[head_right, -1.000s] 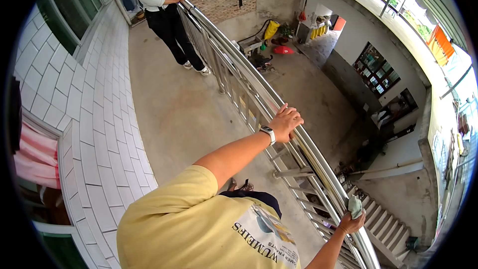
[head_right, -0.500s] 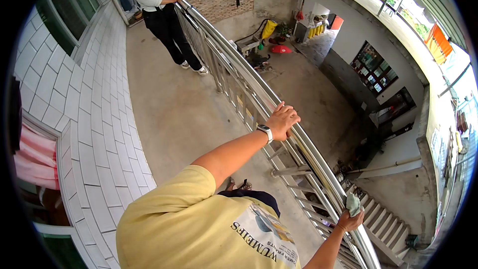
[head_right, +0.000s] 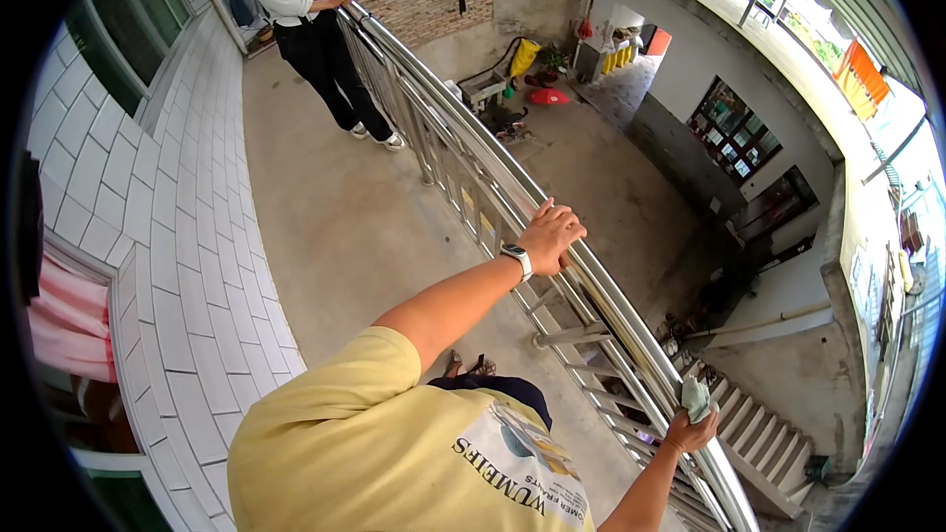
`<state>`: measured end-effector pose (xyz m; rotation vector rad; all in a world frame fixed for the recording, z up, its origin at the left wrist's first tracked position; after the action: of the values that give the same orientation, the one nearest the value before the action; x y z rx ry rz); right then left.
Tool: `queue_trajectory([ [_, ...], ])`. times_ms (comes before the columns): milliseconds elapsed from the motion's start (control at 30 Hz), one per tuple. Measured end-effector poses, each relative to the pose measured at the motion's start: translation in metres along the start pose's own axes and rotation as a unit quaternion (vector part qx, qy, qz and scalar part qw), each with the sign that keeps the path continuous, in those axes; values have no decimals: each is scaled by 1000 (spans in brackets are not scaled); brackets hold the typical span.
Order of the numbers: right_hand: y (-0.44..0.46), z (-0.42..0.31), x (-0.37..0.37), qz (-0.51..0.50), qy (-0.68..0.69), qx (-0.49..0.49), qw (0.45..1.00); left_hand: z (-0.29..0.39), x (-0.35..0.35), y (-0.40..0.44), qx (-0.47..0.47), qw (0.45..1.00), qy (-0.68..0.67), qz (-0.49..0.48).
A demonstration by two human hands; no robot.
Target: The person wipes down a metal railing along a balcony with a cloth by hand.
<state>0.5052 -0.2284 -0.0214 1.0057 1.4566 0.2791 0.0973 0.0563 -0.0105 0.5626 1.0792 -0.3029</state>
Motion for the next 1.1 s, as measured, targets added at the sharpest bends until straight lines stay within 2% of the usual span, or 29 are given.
queue_trajectory([
  [233, 3, -4, 0, -31, -2, 11, 999, 0, 0, 0, -3, 1000, 9, -1],
  [600, -5, 2, 2, -13, -2, 2, 1000, 0, -1, 1, 3, 1000, 8, 18],
  [800, -3, 6, 5, -14, 10, 15, 1000, 0, 2, 0, -12, 1000, 8, -26],
  [1100, -1, -1, 1, -8, 13, 4, 1000, 2, -3, -1, -16, 999, 23, -19],
])
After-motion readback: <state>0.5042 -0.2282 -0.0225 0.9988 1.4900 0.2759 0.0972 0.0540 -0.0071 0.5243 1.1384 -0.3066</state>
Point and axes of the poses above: each hand's wrist, its own y-axis towards the middle knuckle, its own x-axis out of the palm, z = x × y, the point moved 10 cm from there along y, towards the middle knuckle, and after that the axes turned 2 degrees about -x, right-handed, at the moved point
